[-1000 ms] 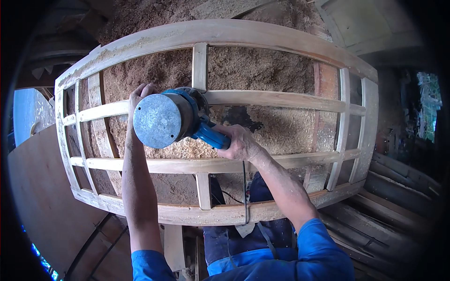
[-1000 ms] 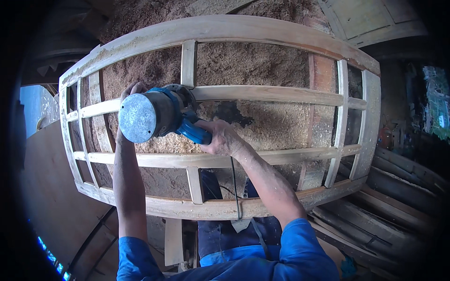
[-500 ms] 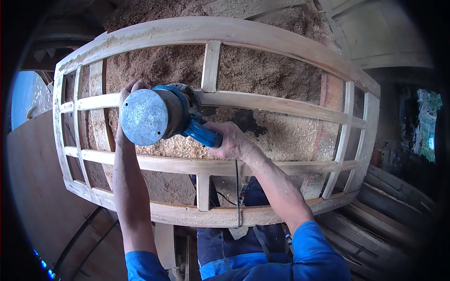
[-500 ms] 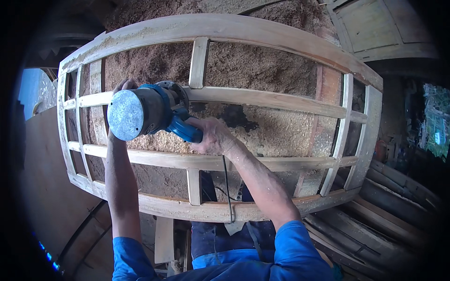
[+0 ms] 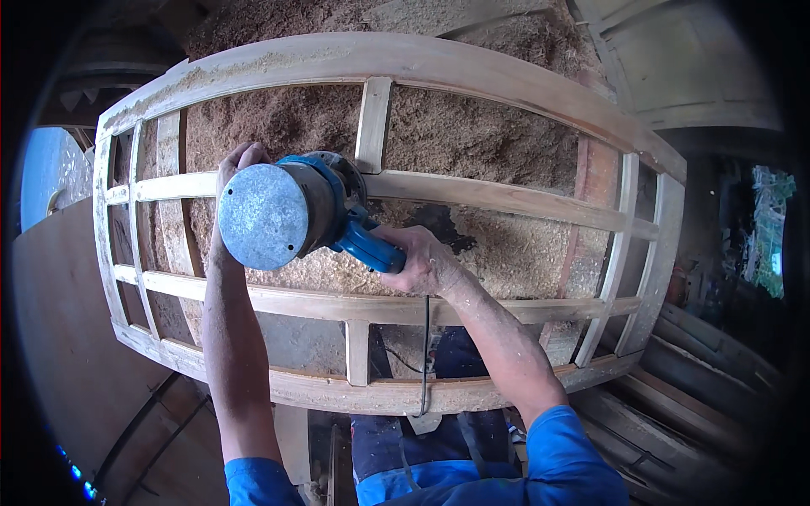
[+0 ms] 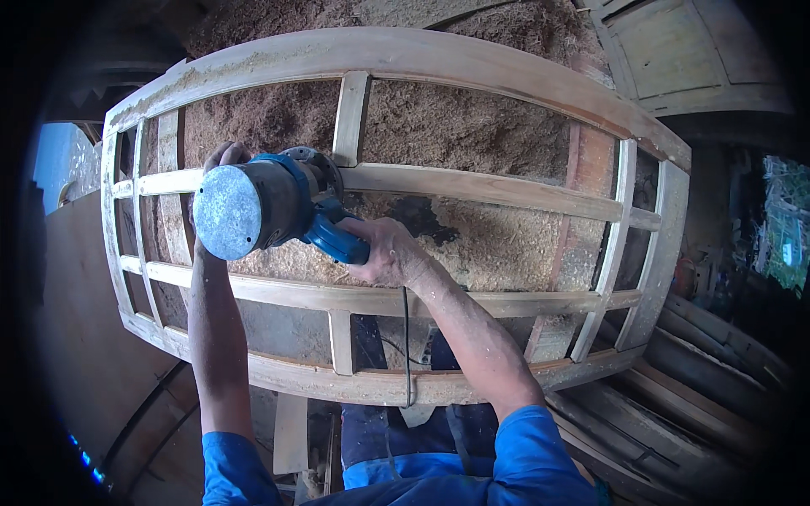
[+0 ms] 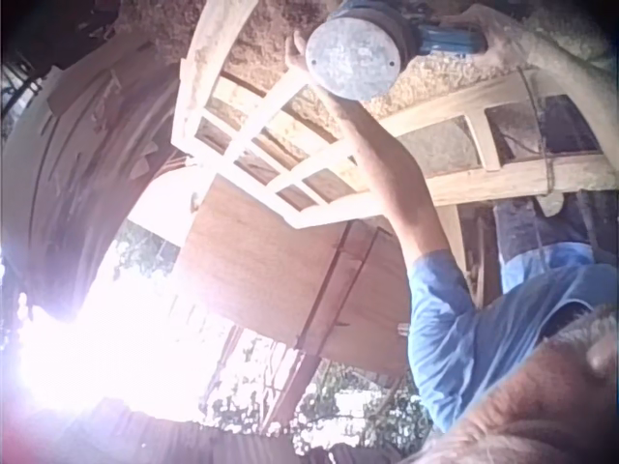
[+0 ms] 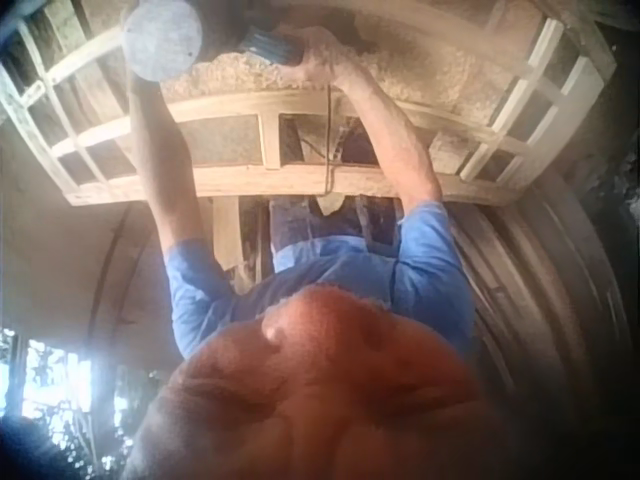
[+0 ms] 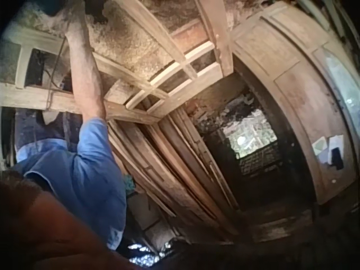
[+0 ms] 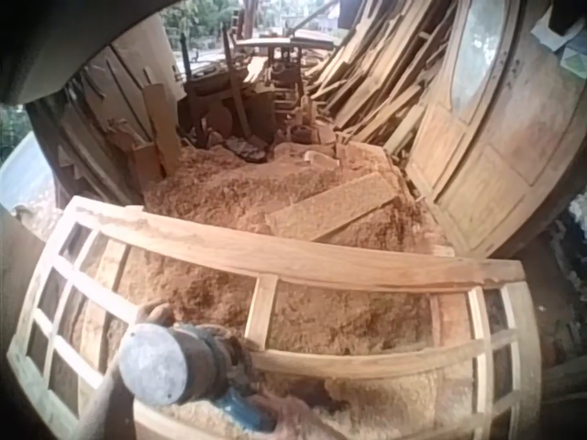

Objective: The person uses a power router to shape the edges of a wooden door frame.

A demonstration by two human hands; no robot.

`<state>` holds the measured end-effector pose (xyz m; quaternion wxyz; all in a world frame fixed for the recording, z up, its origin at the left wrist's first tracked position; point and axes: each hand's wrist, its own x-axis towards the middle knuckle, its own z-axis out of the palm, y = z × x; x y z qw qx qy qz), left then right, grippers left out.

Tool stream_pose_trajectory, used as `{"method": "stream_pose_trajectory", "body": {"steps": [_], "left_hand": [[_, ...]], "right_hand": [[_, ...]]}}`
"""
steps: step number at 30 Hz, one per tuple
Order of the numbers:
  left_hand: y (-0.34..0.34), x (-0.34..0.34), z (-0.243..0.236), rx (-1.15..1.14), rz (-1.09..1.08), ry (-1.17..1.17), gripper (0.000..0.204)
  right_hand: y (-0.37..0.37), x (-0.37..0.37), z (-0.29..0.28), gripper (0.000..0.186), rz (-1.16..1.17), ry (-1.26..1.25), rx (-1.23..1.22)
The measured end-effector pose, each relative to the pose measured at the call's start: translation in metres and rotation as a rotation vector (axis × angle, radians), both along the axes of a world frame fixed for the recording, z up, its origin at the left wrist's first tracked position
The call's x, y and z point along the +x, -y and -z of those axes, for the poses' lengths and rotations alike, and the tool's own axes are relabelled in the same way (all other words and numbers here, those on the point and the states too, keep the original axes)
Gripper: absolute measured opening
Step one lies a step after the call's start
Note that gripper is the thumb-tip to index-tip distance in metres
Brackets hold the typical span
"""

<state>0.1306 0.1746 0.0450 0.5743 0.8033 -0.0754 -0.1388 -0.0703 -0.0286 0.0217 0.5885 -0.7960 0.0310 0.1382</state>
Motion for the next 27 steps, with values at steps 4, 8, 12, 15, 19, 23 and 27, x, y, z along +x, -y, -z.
{"method": "stream_pose_trajectory", "body": {"steps": [4, 8, 12, 15, 19, 23, 27], "left_hand": [[0.005, -0.002, -0.002, 0.084, 0.004, 0.005, 0.029], [0.008, -0.001, 0.005, 0.015, -0.039, -0.118, 0.028], [0.021, -0.009, 0.001, 0.024, -0.059, -0.100, 0.027], [0.021, -0.009, 0.007, 0.058, -0.042, -0.045, 0.028], [0.019, -0.002, 0.023, 0.051, 0.005, -0.119, 0.028], [0.032, -0.009, 0.018, 0.021, -0.005, -0.159, 0.028], [0.032, -0.006, 0.026, 0.065, 0.094, -0.143, 0.029]], "right_hand": [[0.006, -0.005, -0.002, 0.043, -0.001, 0.011, 0.017], [0.014, -0.008, -0.001, 0.041, -0.018, 0.001, 0.001], [0.021, -0.013, -0.001, 0.041, -0.008, -0.005, 0.007], [0.022, -0.017, 0.003, 0.043, 0.000, 0.053, -0.011], [0.030, -0.023, 0.002, 0.044, 0.005, 0.026, 0.001], [0.038, -0.030, 0.001, 0.044, 0.013, 0.026, 0.007], [0.048, -0.033, -0.008, 0.045, 0.006, -0.002, -0.025]]}}
